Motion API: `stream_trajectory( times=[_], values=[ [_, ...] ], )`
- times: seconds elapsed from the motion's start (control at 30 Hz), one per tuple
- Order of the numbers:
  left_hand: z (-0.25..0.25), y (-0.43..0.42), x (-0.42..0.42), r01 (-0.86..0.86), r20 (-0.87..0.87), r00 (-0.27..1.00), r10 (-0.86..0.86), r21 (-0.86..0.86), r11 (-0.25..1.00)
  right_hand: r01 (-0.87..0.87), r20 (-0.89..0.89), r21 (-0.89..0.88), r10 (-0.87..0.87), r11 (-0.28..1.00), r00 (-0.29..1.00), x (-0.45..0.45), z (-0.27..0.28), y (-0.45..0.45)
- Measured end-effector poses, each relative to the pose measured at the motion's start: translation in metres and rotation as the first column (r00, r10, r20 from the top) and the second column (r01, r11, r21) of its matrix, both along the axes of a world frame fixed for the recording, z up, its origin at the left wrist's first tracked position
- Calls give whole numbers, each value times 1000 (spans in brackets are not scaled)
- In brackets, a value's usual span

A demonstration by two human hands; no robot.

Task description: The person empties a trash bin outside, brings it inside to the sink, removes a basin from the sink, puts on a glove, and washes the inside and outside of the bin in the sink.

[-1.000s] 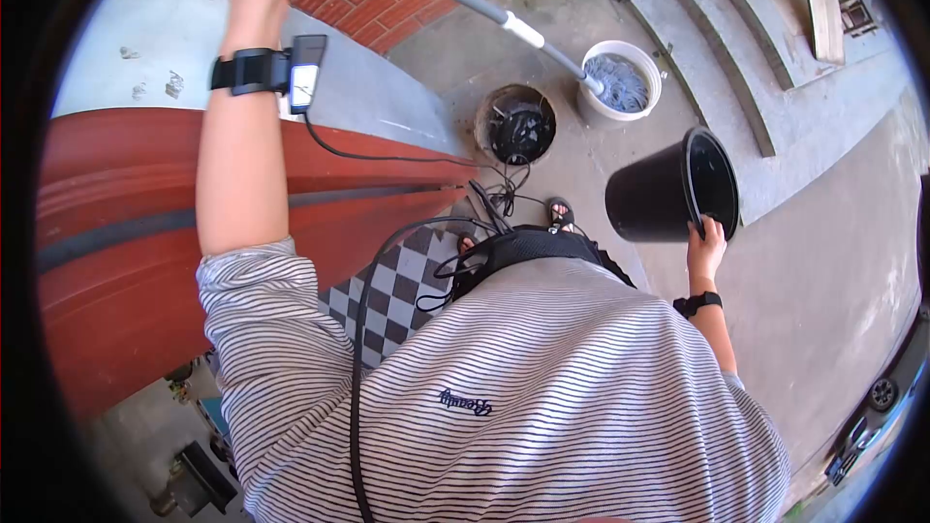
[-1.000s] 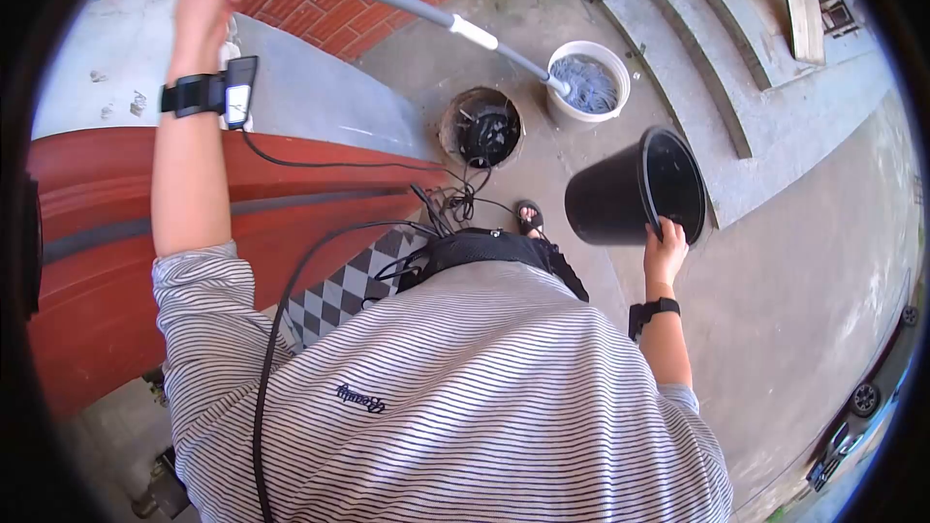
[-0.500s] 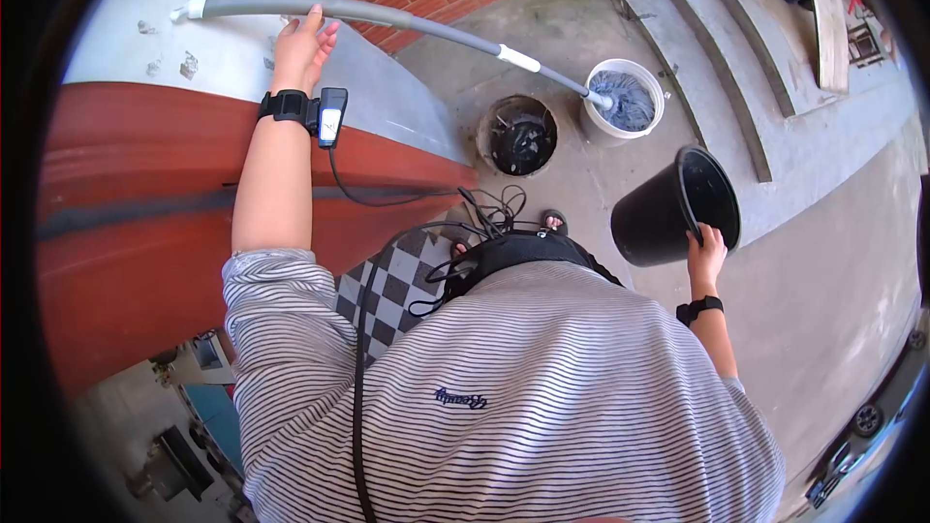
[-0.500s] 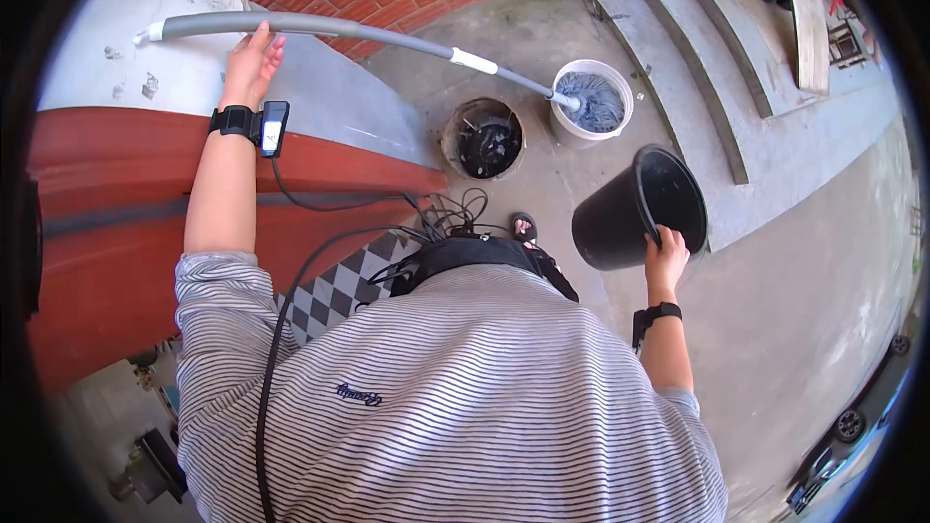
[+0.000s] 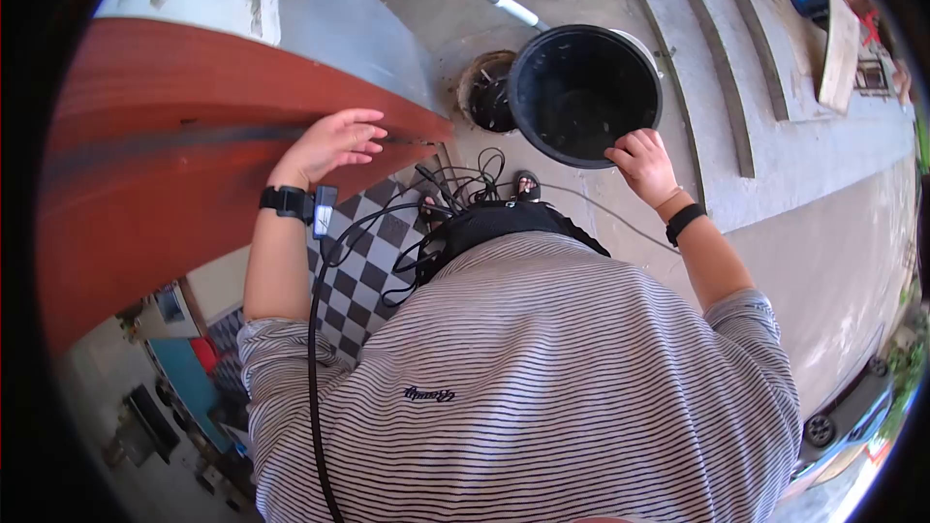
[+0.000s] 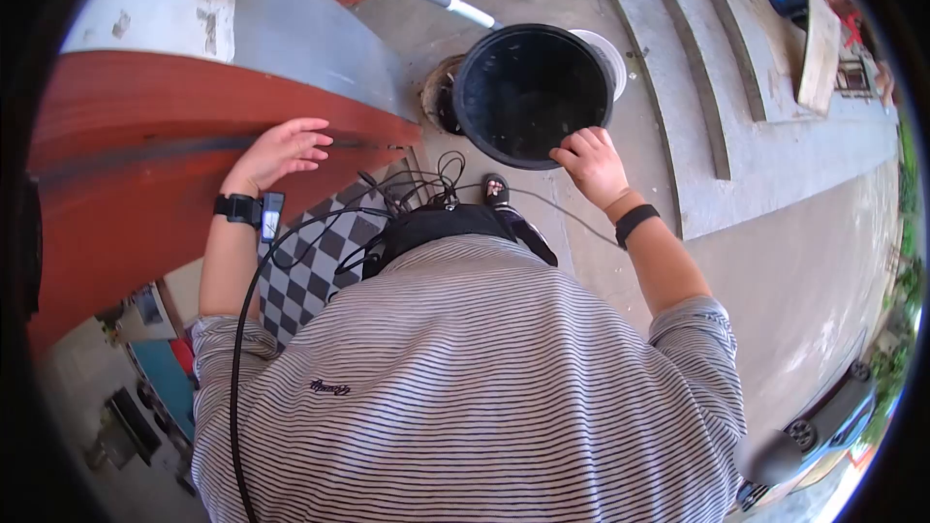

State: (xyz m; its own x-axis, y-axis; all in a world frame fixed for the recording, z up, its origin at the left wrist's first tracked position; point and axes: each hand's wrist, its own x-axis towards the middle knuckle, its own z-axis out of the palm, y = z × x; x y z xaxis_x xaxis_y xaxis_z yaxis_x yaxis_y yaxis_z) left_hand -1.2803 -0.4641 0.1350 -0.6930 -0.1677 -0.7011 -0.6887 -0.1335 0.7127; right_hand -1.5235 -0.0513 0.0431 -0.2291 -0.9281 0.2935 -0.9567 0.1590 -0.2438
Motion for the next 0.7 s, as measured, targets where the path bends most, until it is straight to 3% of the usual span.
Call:
stream_trajectory(
  times=[0.07,0.13,0.23,0.37,0.4,0.47,0.57,0.6,0.63,0.7],
  values=[
    [-30,0,49,-142,-21,989,143,46,989,-117,22,0,117,993,993,-4,3,-17],
    [-54,5,106,-309,67,950,304,83,948,-250,57,4,249,968,967,-10,6,-33],
    [-74,43,182,-593,198,786,585,-23,805,-350,98,19,346,937,933,-18,-1,-54],
    [-99,110,239,-836,251,523,814,-35,548,-439,129,68,428,896,894,-43,-32,-89],
    [-102,127,246,-882,253,445,859,-38,469,-468,118,84,458,880,881,-50,-43,-97],
    [-145,153,306,-912,219,410,885,99,398,-507,56,211,508,836,860,-43,-54,-112],
    [-122,197,314,-964,183,253,950,130,232,-586,-96,272,627,763,773,-32,-81,-132],
    [-142,204,340,-963,162,237,958,171,209,-537,-30,470,620,701,784,-17,-87,-142],
    [-150,210,355,-971,153,197,968,170,171,-559,-62,429,641,709,765,-4,-91,-150],
    [-161,218,386,-979,168,100,981,191,68,-562,-38,581,709,588,704,29,-94,-171]
  ],
)
